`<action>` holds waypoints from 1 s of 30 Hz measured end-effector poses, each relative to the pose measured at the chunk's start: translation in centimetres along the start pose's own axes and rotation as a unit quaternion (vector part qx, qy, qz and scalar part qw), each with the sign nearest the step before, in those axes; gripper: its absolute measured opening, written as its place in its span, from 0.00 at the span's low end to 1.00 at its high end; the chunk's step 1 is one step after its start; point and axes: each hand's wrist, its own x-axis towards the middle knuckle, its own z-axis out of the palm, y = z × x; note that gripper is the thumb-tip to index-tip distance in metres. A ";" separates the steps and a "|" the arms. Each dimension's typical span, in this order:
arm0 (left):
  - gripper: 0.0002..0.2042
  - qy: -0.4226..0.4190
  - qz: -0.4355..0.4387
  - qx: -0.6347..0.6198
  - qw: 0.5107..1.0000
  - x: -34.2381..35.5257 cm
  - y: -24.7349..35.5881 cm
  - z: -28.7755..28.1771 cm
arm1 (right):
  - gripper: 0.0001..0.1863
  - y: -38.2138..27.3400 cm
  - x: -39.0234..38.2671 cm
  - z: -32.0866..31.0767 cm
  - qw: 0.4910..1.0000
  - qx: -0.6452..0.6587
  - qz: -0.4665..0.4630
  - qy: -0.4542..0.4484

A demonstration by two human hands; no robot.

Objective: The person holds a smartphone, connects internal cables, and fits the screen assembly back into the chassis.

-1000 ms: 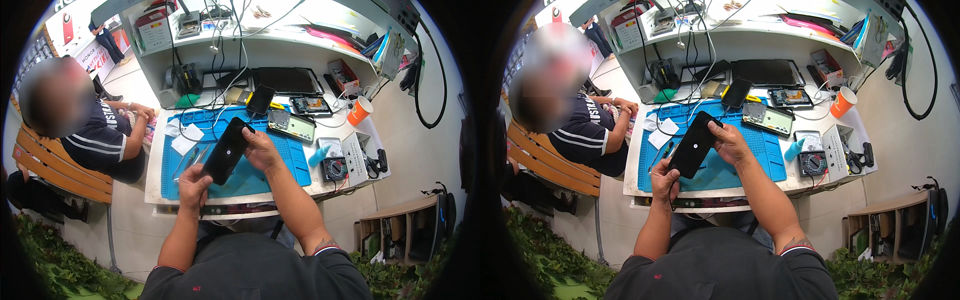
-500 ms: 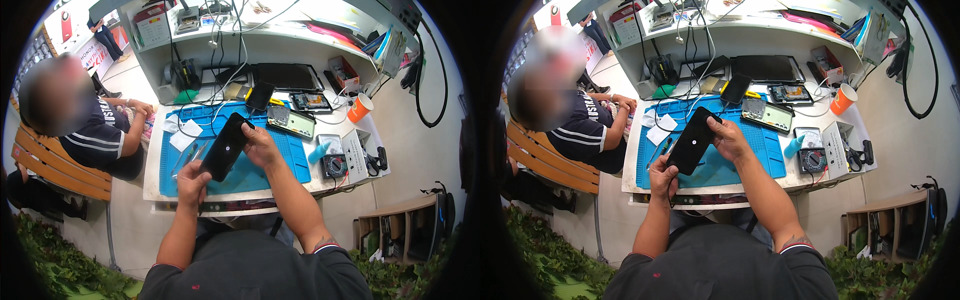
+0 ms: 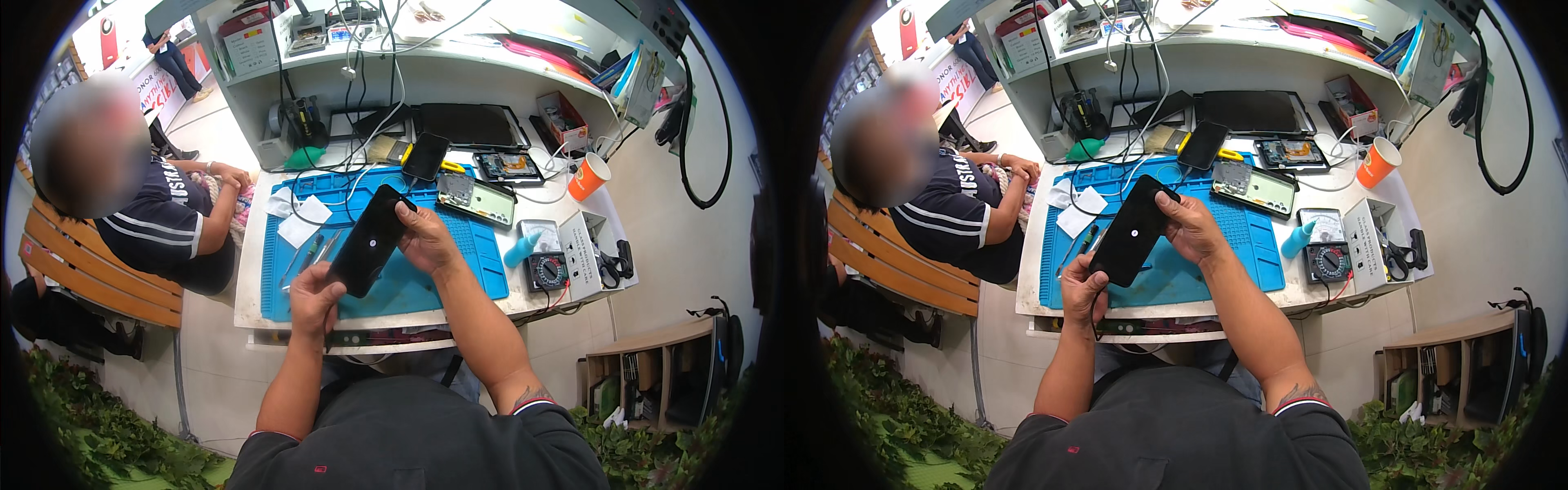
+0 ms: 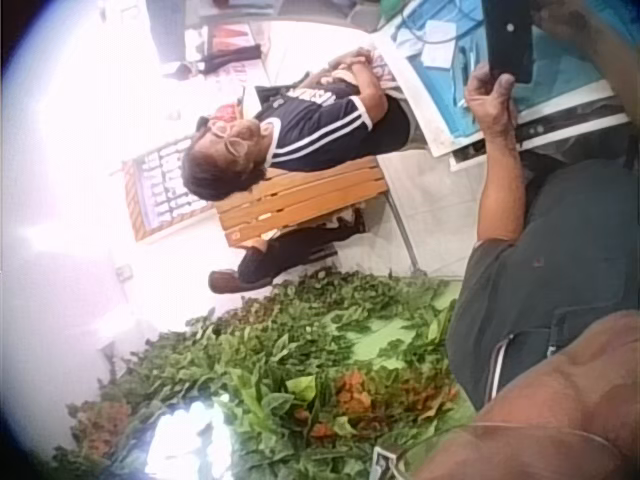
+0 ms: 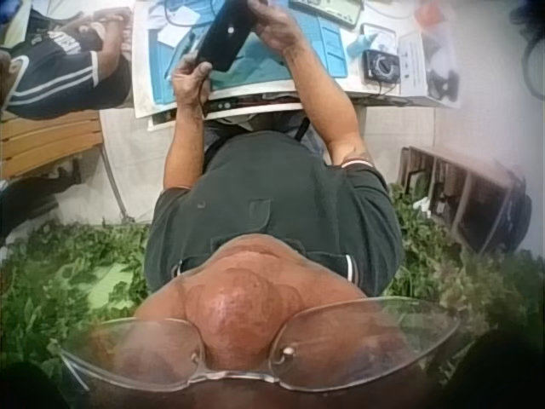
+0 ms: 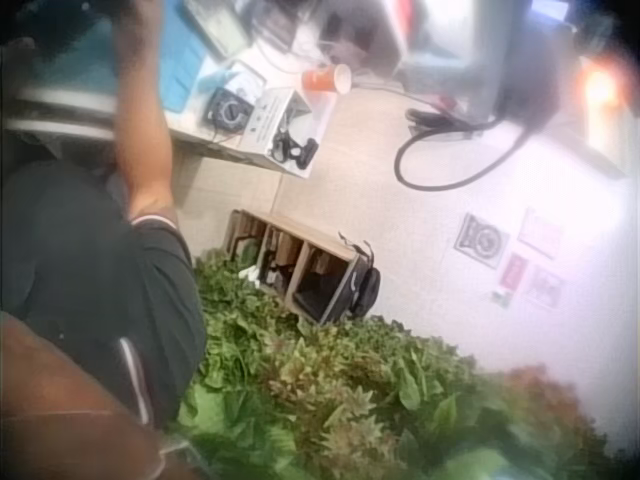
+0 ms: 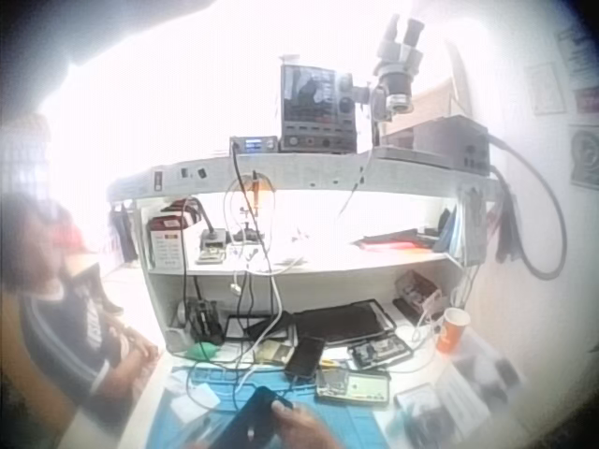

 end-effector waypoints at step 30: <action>0.13 -0.001 0.009 -0.004 1.000 0.1 -0.3 -0.1 | 0.21 0.2 0.0 0.3 0.999 -0.027 -0.012 0.027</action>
